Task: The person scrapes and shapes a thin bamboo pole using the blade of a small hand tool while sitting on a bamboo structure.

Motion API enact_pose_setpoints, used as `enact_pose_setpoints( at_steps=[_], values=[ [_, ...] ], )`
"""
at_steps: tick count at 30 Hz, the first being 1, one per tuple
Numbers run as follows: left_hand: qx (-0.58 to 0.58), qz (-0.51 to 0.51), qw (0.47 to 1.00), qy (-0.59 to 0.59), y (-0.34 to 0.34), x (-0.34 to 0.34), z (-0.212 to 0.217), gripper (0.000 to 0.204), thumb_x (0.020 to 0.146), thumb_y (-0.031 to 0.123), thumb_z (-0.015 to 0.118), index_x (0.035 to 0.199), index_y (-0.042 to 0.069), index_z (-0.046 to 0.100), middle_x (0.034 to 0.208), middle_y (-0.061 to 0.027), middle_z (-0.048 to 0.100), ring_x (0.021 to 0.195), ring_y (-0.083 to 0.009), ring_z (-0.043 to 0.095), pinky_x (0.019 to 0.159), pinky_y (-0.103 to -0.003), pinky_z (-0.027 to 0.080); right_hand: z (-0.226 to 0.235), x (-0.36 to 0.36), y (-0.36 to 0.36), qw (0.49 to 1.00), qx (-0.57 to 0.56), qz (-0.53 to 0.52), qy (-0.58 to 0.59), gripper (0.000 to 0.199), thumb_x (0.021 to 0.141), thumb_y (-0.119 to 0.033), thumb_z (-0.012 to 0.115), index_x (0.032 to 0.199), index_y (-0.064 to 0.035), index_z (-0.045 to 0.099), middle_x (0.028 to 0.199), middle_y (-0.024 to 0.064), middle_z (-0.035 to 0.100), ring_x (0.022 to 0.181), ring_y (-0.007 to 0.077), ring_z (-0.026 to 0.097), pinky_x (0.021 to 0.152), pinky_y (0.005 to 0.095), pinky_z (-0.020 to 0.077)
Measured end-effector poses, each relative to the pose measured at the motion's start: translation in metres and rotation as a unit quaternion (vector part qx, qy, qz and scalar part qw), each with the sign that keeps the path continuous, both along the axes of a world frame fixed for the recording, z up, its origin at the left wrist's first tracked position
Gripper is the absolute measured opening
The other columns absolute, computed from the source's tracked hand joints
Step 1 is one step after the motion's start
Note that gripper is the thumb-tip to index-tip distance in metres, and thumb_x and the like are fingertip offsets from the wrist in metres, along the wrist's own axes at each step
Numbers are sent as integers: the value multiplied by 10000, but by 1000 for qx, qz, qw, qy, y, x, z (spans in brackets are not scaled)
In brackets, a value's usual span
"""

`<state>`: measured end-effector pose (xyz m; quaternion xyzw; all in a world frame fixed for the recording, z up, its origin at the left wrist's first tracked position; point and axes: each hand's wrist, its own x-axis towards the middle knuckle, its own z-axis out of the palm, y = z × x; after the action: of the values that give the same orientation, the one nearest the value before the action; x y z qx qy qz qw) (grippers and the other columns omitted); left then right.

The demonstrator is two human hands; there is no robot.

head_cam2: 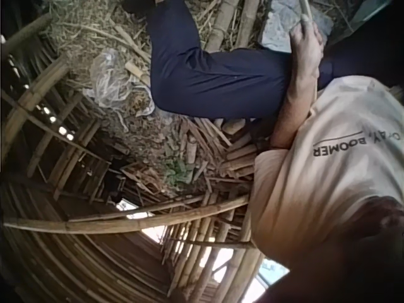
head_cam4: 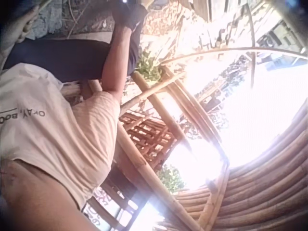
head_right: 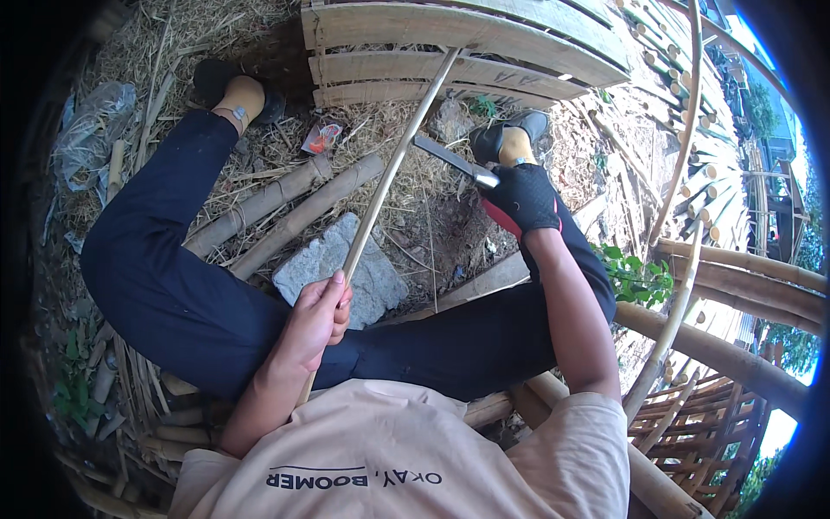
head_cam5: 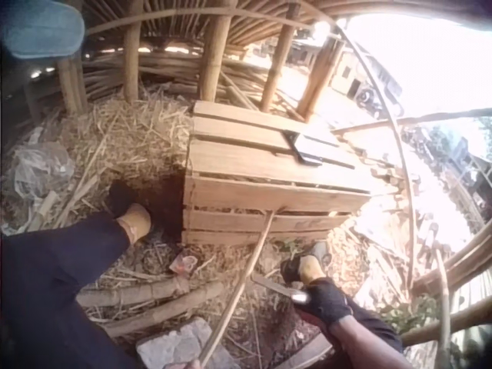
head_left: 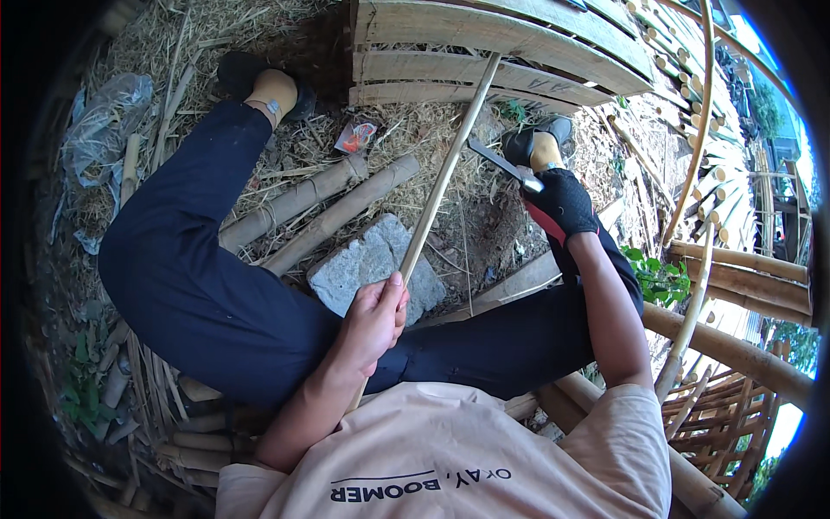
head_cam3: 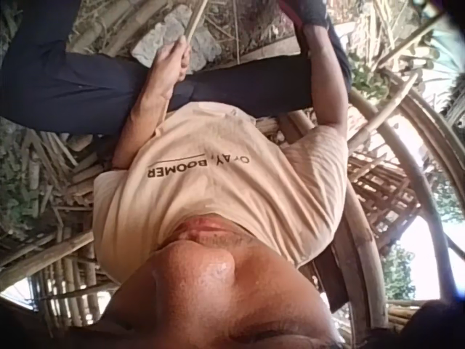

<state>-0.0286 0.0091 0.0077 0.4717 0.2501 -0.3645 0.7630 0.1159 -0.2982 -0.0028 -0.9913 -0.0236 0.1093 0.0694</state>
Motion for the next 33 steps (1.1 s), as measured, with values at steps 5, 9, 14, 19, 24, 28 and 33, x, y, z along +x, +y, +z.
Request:
enact_pose_setpoints(
  at_steps=[5, 9, 14, 19, 24, 28, 33],
  values=[
    [-12, 2, 1000, 7, 1, 0, -1, 383, 1083, 387, 386, 786, 150, 435, 588, 108, 298, 431, 11, 222, 370, -184, 149, 5, -29, 38, 994, 66, 22, 89, 328, 811, -416, 733, 932, -112, 746, 821, 176, 702, 794, 365, 688, 727, 423, 535],
    [-8, -1, 1000, 7, 2, 1, -1, 384, 1082, 388, 386, 785, 149, 433, 591, 110, 296, 433, 11, 219, 371, -186, 143, 13, -42, 68, 977, 86, 153, 120, 336, 775, -412, 742, 984, -149, 735, 837, 164, 703, 806, 386, 680, 734, 449, 546],
    [11, -15, 1000, -9, 1, 0, -7, 388, 1083, 391, 380, 783, 150, 429, 579, 111, 287, 427, 12, 219, 371, -191, 145, 15, -45, 74, 979, 42, 133, 146, 285, 772, -363, 716, 953, -142, 734, 808, 167, 698, 798, 385, 682, 723, 451, 546],
    [33, -20, 999, -15, -3, 1, -7, 394, 1081, 405, 381, 782, 153, 429, 570, 111, 280, 419, 10, 218, 372, -192, 147, 5, -37, 64, 985, 34, 129, 110, 247, 758, -329, 692, 915, -141, 725, 774, 169, 691, 769, 382, 681, 711, 460, 544],
    [33, -23, 999, -14, -3, 3, -5, 399, 1078, 419, 386, 782, 154, 428, 570, 111, 280, 416, 10, 217, 375, -191, 142, 0, -29, 54, 984, 29, 156, 86, 236, 757, -339, 680, 873, -136, 709, 773, 164, 691, 748, 375, 685, 694, 466, 544],
    [19, -19, 1000, -12, -1, 2, -8, 404, 1080, 417, 379, 774, 156, 420, 569, 110, 277, 416, 11, 212, 373, -193, 135, 6, -28, 54, 987, 31, 137, 82, 257, 750, -318, 674, 929, -149, 749, 800, 162, 709, 798, 356, 700, 739, 457, 549],
    [11, -21, 1000, 0, -3, 3, -1, 403, 1085, 400, 368, 768, 157, 417, 570, 108, 269, 413, 7, 205, 370, -197, 132, -2, -13, 32, 997, 51, 4, 62, 311, 803, -400, 665, 939, -130, 740, 850, 176, 714, 783, 370, 692, 730, 449, 547]
  ],
)
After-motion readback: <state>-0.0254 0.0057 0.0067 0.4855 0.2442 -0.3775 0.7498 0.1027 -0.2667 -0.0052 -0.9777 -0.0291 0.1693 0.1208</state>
